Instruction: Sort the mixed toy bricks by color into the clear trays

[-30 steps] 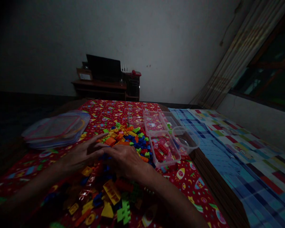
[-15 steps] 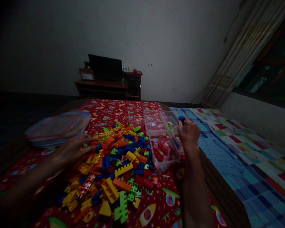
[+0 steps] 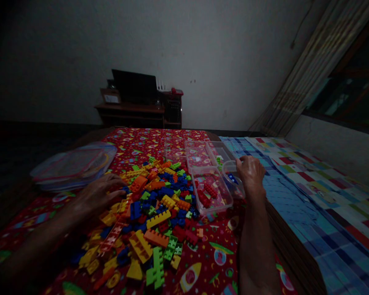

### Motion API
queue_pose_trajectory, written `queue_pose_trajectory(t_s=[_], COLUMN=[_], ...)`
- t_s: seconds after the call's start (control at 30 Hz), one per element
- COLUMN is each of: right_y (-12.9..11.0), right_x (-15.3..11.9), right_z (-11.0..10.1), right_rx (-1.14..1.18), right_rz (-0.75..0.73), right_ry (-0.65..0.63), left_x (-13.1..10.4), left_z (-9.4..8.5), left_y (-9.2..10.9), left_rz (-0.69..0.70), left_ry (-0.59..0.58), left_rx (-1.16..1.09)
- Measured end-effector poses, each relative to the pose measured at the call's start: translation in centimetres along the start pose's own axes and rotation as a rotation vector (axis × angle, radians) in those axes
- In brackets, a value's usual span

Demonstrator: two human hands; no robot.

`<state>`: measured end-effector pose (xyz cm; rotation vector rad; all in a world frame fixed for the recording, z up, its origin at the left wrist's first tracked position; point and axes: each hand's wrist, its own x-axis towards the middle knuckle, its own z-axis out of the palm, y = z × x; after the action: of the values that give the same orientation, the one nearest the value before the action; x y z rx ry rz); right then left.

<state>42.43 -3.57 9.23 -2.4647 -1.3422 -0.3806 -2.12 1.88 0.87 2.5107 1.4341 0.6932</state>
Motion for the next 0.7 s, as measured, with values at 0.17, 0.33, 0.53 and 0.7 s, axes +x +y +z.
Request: queue_pose_trajectory(t_s=[0.17,0.33,0.53,0.7], right_y=[-4.8,-10.2,-13.9,-14.3], right_x=[-2.6,-7.3,-11.9,-13.0], right_z=[-0.9,-0.1,2.2,3.0], right_rx=[0.083,0.281,0.665,0.627], right_rz=[-0.246,-0.643,-1.082,-1.170], right_ry=[0.111,-0.006,-0.016,-0.123], left_x=[0.2,0.3,-0.5,-0.8], left_z=[-2.0,-3.3,-2.2,-0.8], left_y=[1.4,2.3,4.6,6.4], left_rz=[-0.200,-0.344,-0.499,-0.454], left_ry=[-0.006,0.124,-0.026,-0.064], left_rx=[-0.150,-0.396,-0.963,-1.165])
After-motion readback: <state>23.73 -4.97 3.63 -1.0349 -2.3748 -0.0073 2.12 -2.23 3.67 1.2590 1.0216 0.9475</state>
